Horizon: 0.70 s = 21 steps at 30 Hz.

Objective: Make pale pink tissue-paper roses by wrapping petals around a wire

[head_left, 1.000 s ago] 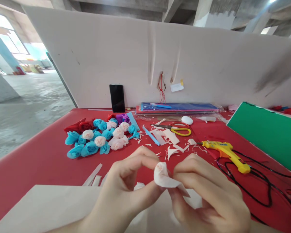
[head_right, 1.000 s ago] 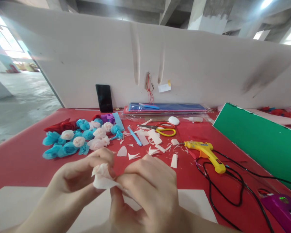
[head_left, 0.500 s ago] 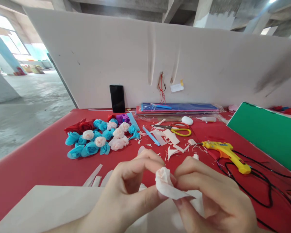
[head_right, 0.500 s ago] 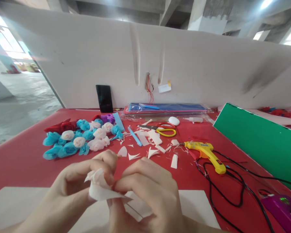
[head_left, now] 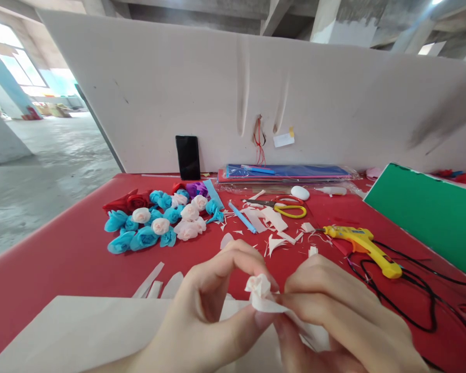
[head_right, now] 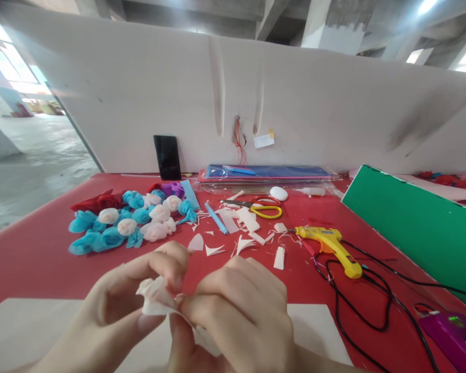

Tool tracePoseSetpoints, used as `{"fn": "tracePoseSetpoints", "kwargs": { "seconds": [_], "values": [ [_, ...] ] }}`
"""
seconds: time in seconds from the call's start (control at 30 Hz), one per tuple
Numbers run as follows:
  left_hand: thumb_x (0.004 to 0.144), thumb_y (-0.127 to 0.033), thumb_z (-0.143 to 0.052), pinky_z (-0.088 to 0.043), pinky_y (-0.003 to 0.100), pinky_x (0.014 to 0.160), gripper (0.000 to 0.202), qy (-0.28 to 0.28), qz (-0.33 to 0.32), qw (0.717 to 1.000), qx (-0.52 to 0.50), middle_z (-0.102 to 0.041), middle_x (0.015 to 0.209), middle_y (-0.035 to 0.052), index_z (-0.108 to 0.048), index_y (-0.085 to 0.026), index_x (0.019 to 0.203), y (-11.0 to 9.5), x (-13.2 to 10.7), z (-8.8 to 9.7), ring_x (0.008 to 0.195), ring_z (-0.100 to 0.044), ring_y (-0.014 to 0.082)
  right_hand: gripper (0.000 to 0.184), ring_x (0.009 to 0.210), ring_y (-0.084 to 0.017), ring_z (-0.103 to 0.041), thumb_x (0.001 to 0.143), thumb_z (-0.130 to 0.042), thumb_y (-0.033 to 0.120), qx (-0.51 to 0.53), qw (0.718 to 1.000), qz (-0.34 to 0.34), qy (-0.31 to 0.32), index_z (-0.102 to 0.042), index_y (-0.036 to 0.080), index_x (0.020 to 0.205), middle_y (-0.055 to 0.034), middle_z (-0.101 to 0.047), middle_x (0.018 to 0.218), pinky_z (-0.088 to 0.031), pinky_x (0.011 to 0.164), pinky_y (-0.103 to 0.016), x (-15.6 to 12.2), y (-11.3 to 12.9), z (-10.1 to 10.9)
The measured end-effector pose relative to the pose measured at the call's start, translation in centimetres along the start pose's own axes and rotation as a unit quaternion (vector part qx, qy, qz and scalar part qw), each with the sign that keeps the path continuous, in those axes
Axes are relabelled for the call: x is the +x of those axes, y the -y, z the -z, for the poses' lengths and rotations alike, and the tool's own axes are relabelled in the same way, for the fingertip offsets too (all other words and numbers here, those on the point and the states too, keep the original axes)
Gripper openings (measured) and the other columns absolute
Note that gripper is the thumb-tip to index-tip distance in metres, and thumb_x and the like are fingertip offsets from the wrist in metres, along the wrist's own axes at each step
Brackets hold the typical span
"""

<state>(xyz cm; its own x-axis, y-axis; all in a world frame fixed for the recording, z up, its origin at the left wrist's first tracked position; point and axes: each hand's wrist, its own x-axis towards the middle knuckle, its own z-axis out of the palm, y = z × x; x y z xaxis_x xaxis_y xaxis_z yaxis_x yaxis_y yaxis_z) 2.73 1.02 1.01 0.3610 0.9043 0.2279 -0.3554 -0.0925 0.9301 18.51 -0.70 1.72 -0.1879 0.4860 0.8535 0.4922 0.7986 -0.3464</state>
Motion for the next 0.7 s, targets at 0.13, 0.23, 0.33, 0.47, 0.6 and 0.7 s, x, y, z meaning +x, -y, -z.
{"fn": "tracePoseSetpoints", "kwargs": {
  "seconds": [0.13,0.23,0.33,0.47,0.6,0.7],
  "values": [
    [0.075,-0.013,-0.075,-0.046,0.019,0.076,0.014,0.003,-0.004,1.000,-0.007,-0.062,0.077,-0.0061,-0.070,-0.026,0.076,0.0,-0.3,-0.1,0.075,-0.055,0.0124,0.014,0.048,-0.011,-0.059,0.070,-0.071,0.004,-0.039,0.999,0.022,-0.009,-0.064,0.017,0.072,0.0004,-0.065,0.056,-0.054,0.050,-0.027,0.2,0.0,0.1],
    [0.075,-0.012,-0.075,-0.047,0.017,0.074,0.015,-0.003,0.012,1.000,-0.025,-0.063,0.076,-0.0064,-0.070,-0.026,0.075,0.0,-0.2,-0.2,0.075,-0.056,0.0119,0.013,0.045,-0.010,-0.057,0.072,-0.072,0.009,-0.054,0.997,0.035,-0.040,-0.064,0.017,0.066,0.0017,-0.065,0.052,-0.052,0.046,-0.026,0.3,0.2,-0.3],
    [0.075,-0.013,-0.075,-0.048,0.018,0.076,0.014,-0.016,0.033,0.998,-0.048,-0.065,0.078,-0.0060,-0.071,-0.026,0.073,0.0,0.0,-0.3,0.078,-0.058,0.0129,0.016,0.045,-0.010,-0.056,0.075,-0.070,0.010,-0.080,0.993,0.023,-0.087,-0.064,0.017,0.062,0.0030,-0.063,0.049,-0.050,0.046,-0.025,0.2,0.3,-0.9],
    [0.074,-0.015,-0.076,-0.048,0.019,0.073,0.012,-0.036,0.043,0.997,-0.042,-0.064,0.074,-0.0059,-0.070,-0.025,0.072,0.2,-0.2,-0.5,0.073,-0.057,0.0129,0.014,0.048,-0.011,-0.057,0.074,-0.067,0.007,-0.111,0.991,0.024,-0.069,-0.067,0.017,0.064,0.0023,-0.067,0.053,-0.052,0.053,-0.027,-0.1,0.3,-0.6],
    [0.074,-0.015,-0.075,-0.046,0.020,0.072,0.012,-0.050,0.037,0.998,-0.004,-0.063,0.071,-0.0061,-0.070,-0.024,0.068,0.3,-0.3,-0.5,0.070,-0.055,0.0127,0.012,0.051,-0.012,-0.059,0.072,-0.069,0.004,-0.124,0.991,0.055,-0.004,-0.068,0.015,0.068,0.0008,-0.069,0.058,-0.054,0.060,-0.028,-0.2,0.2,0.2],
    [0.075,-0.016,-0.074,-0.046,0.020,0.072,0.013,-0.052,0.028,0.998,-0.008,-0.064,0.073,-0.0055,-0.070,-0.025,0.067,0.4,-0.3,-0.5,0.072,-0.055,0.0134,0.014,0.051,-0.012,-0.059,0.071,-0.069,0.002,-0.083,0.996,0.032,-0.020,-0.066,0.015,0.066,-0.0001,-0.066,0.057,-0.053,0.058,-0.028,-0.2,0.2,-0.1]
  ]
}}
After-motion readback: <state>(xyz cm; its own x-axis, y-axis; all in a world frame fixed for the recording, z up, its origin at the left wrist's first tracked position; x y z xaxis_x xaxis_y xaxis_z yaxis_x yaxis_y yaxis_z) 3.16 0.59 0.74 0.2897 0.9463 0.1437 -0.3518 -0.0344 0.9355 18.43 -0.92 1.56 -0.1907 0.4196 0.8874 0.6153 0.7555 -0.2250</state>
